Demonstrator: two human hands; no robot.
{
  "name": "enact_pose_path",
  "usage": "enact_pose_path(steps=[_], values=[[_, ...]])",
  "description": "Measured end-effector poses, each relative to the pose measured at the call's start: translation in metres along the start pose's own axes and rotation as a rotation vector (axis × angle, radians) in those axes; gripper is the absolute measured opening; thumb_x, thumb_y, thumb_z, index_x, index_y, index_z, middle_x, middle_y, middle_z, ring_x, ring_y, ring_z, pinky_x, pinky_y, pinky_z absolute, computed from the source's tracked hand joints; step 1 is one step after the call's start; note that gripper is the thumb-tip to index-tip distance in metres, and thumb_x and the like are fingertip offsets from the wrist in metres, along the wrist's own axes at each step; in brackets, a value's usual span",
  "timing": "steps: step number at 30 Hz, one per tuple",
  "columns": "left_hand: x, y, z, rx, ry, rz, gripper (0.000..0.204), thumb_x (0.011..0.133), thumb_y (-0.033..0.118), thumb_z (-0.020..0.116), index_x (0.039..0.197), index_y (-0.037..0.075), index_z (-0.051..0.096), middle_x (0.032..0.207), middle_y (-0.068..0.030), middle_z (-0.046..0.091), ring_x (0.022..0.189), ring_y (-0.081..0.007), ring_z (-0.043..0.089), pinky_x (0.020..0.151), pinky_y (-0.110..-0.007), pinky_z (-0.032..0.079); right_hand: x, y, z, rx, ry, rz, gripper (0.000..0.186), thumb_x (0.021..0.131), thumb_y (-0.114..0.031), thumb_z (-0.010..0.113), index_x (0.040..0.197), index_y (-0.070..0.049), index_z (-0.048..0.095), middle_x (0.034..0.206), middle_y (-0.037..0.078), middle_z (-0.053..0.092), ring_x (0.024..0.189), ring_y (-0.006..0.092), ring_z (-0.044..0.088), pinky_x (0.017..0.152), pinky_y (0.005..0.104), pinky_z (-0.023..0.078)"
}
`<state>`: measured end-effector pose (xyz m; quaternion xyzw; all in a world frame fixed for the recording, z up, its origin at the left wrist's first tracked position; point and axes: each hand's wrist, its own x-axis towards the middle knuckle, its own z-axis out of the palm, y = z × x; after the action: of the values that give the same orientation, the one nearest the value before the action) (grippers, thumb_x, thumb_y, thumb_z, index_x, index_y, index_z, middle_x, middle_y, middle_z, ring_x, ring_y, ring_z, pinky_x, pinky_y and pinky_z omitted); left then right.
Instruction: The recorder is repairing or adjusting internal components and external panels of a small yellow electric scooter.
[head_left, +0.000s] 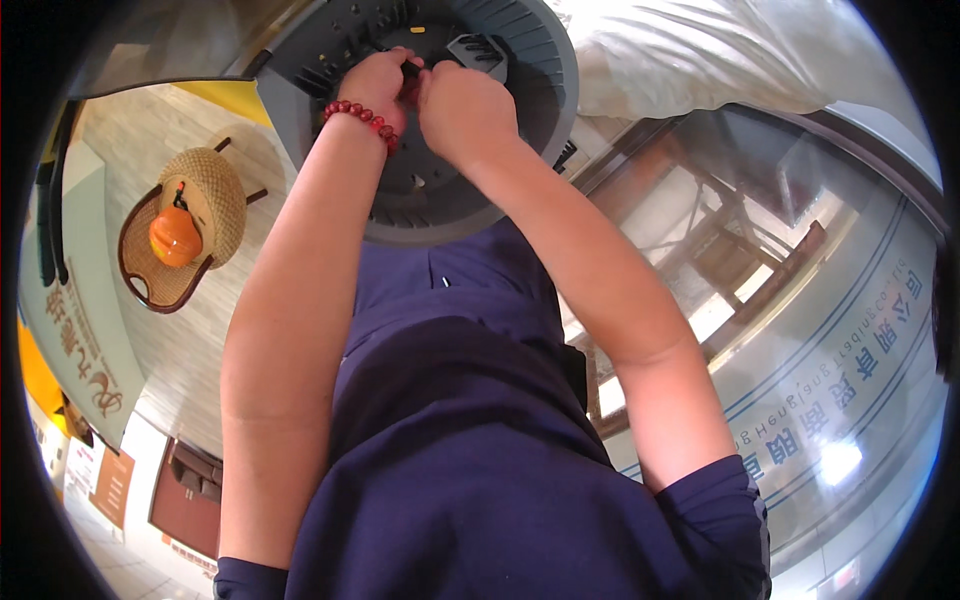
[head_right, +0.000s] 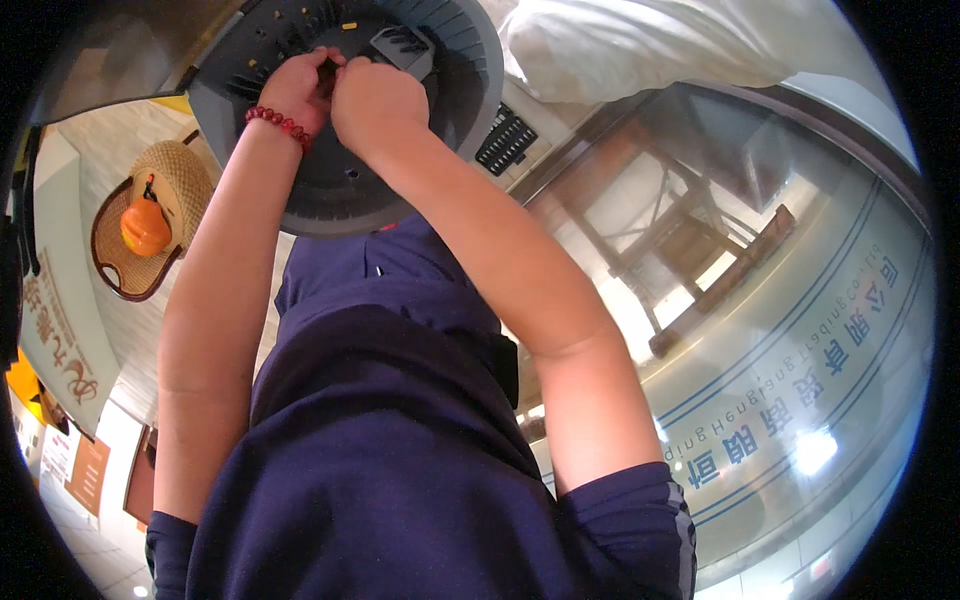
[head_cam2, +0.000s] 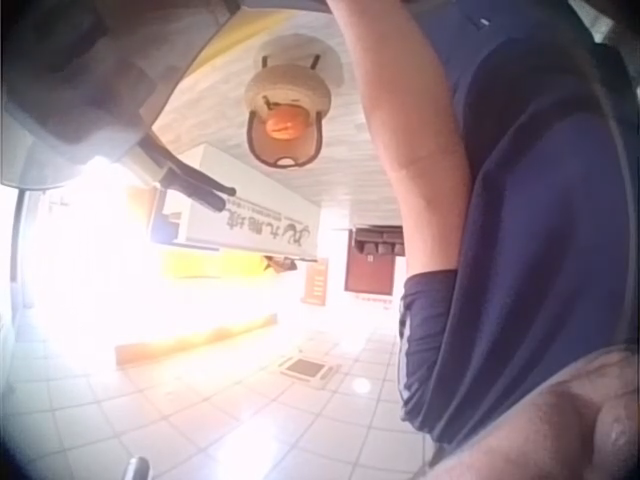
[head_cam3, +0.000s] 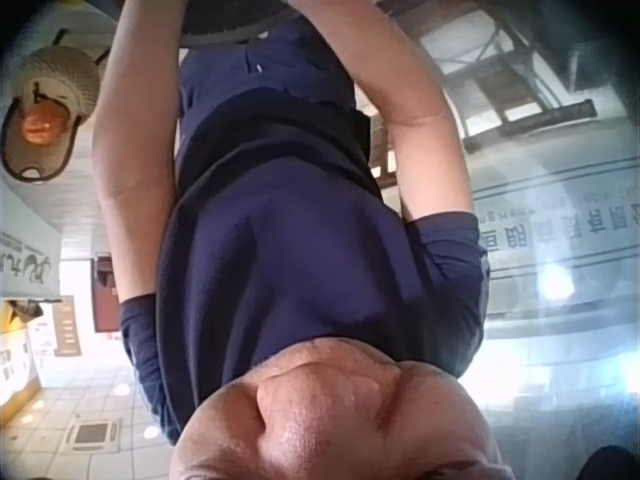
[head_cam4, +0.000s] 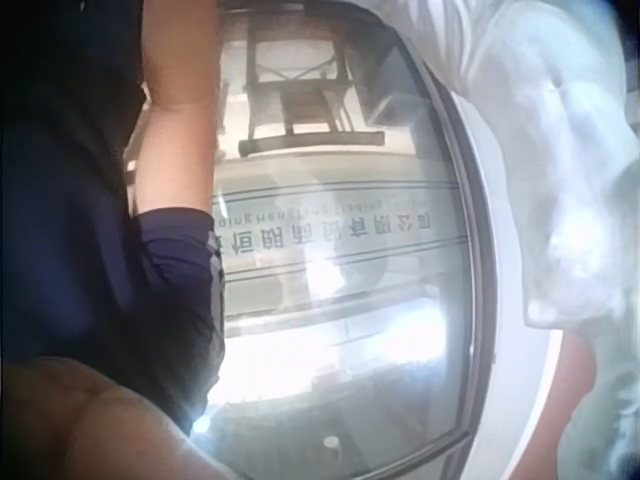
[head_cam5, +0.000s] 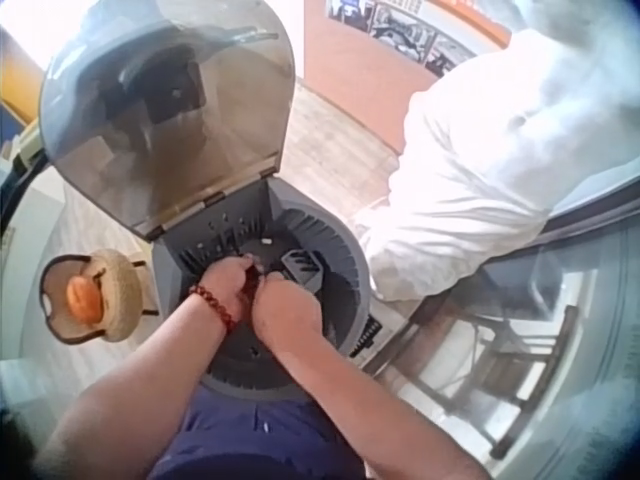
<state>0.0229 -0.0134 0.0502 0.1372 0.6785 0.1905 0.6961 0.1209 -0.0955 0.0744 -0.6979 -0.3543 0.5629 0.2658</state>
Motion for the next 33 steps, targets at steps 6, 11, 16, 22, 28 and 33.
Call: enact_pose_path(steps=[6,11,16,22,28,33], values=[[-0.002,-0.001,-0.001,0.135,0.020,-0.014,0.018,0.090,0.021,0.047,0.085,0.006,0.054,0.080,-0.0060,0.054,0.067,-0.0187,0.048,0.063,-0.034,0.042,-0.007,0.006,0.001,-0.603,0.130,-0.391,0.031,0.085,-0.031,0.053,0.087,0.000,0.056,0.083,0.015,0.060,0.074,0.0287,0.061,0.062,0.0380,0.050],[-0.009,0.002,0.003,0.003,0.015,-0.005,0.020,0.092,0.022,0.045,0.089,0.005,0.055,0.085,-0.0065,0.054,0.062,-0.0176,0.044,0.059,-0.033,0.042,-0.002,0.004,-0.012,1.067,-0.368,0.288,0.019,0.088,-0.022,0.053,0.097,-0.005,0.054,0.078,0.003,0.054,0.059,0.0112,0.045,0.055,0.0266,0.046],[-0.013,0.001,0.004,0.013,-0.004,-0.034,0.021,0.088,0.022,0.052,0.081,0.003,0.058,0.081,-0.0061,0.057,0.065,-0.0174,0.049,0.060,-0.033,0.041,0.012,0.009,0.000,0.810,-0.296,0.394,0.016,0.084,-0.015,0.053,0.087,-0.001,0.056,0.068,0.009,0.055,0.053,0.0205,0.053,0.053,0.0315,0.048],[-0.017,-0.003,0.010,0.153,0.074,0.126,0.016,0.087,0.019,0.054,0.087,0.004,0.056,0.076,-0.0066,0.054,0.069,-0.0171,0.051,0.060,-0.029,0.043,0.005,0.011,-0.006,-0.618,0.223,-0.430,0.013,0.079,-0.008,0.051,0.084,0.003,0.054,0.070,0.018,0.060,0.065,0.0298,0.062,0.056,0.0389,0.050],[-0.007,0.000,0.003,-0.012,0.046,0.111,0.013,0.086,0.016,0.056,0.085,0.004,0.055,0.075,-0.0057,0.054,0.066,-0.0177,0.050,0.061,-0.031,0.043,0.002,-0.005,-0.012,0.387,-0.063,-0.001,0.027,0.086,-0.024,0.052,0.083,0.003,0.051,0.067,0.012,0.059,0.063,0.0211,0.061,0.052,0.0330,0.049],[-0.014,0.003,0.008,0.041,0.061,0.015,0.019,0.088,0.020,0.053,0.088,0.002,0.053,0.076,-0.0078,0.053,0.066,-0.0181,0.049,0.062,-0.031,0.042,0.011,-0.003,-0.012,-0.033,0.031,-0.207,0.031,0.087,-0.028,0.051,0.082,0.002,0.053,0.066,0.013,0.057,0.062,0.0242,0.060,0.052,0.0347,0.048]])
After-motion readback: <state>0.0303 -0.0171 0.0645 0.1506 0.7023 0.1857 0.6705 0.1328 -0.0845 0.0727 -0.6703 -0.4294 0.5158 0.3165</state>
